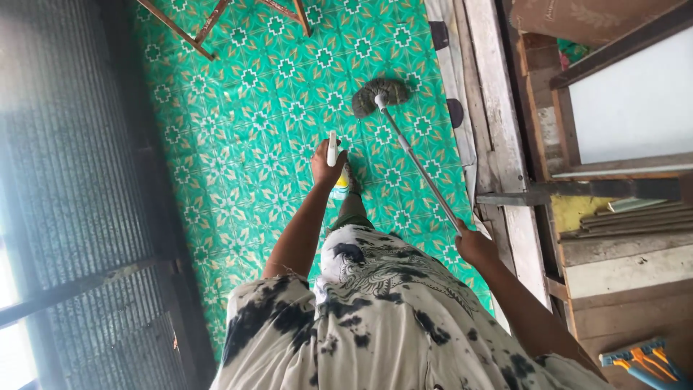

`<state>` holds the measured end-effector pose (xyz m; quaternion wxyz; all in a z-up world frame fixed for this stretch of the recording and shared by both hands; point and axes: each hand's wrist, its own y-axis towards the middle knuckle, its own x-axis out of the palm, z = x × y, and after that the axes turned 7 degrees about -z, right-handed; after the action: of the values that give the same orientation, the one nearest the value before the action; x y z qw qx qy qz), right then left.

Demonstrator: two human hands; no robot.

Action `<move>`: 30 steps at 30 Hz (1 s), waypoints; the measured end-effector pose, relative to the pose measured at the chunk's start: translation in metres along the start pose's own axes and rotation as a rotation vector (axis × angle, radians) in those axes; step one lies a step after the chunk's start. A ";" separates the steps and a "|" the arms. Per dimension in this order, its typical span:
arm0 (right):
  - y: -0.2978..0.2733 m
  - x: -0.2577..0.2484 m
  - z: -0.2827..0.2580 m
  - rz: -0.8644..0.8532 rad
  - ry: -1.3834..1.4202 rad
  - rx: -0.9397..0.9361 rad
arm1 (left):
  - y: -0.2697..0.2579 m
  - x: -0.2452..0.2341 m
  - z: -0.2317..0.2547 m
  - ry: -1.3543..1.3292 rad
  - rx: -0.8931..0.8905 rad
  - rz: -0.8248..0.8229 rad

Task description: The person is mopping a green patterned tiled floor on a balcony or porch using a mop and a spray bottle.

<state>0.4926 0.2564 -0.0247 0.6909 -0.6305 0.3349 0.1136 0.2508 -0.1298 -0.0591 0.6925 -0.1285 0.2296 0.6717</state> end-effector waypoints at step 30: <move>0.248 -0.264 -0.226 0.227 0.264 -0.140 | 0.137 -0.084 -0.020 -0.139 -0.182 -0.238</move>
<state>0.0787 0.1563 -0.0574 0.5780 -0.6447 0.4831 0.1302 0.1130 -0.2043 -0.0171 0.7669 -0.1700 0.1025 0.6102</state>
